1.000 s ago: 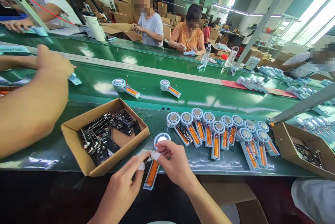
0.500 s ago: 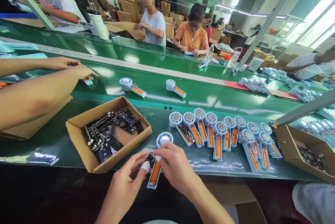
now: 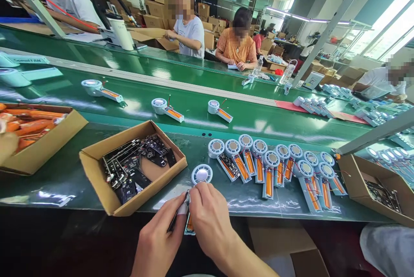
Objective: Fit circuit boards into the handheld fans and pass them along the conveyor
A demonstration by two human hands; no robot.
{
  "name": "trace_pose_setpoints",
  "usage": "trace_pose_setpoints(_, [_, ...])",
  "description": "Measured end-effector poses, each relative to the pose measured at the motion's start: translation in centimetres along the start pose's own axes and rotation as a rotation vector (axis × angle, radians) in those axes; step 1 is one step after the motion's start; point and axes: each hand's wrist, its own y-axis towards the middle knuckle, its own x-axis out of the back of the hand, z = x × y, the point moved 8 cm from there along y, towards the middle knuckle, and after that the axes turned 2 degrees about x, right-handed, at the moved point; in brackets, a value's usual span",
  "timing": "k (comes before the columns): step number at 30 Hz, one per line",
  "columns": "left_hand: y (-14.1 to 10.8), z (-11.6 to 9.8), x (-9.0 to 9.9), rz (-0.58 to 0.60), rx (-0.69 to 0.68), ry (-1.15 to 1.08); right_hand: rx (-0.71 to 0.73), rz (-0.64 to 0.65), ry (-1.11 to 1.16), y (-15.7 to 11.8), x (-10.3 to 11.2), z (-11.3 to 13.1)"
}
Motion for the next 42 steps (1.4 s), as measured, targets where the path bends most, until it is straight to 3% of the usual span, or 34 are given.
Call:
trace_pose_setpoints(3, [0.2, 0.1, -0.2, 0.015, 0.014, -0.024, -0.006, 0.007, 0.050, 0.1, -0.1, -0.3])
trace_pose_setpoints(7, [0.4, 0.7, -0.2, 0.037, 0.080, -0.092, 0.009, 0.052, -0.083, 0.3, 0.0, -0.1])
trace_pose_setpoints(14, [0.4, 2.8, -0.8, 0.145, 0.315, -0.222, 0.055, 0.086, -0.044, 1.0, 0.6, 0.0])
trace_pose_setpoints(21, [0.7, 0.2, 0.2, 0.016, 0.020, -0.048, 0.056, 0.086, -0.030, 1.0, 0.4, 0.1])
trace_pose_setpoints(25, [0.3, -0.1, 0.2, -0.023, -0.027, -0.007, 0.034, 0.082, 0.090, 0.9, -0.2, -0.5])
trace_pose_setpoints(29, [1.3, 1.0, 0.0, 0.100, 0.050, -0.118, -0.039, 0.055, 0.318, 1.0, -0.4, -2.2])
trace_pose_setpoints(35, [2.8, 2.7, -0.1, 0.323, 0.159, -0.254, -0.040, 0.145, 0.513, 1.4, -0.4, -3.2])
trace_pose_setpoints(42, [2.9, 3.1, -0.8, 0.359, 0.163, -0.301, -0.110, 0.090, 0.579, 1.4, -0.5, -3.8])
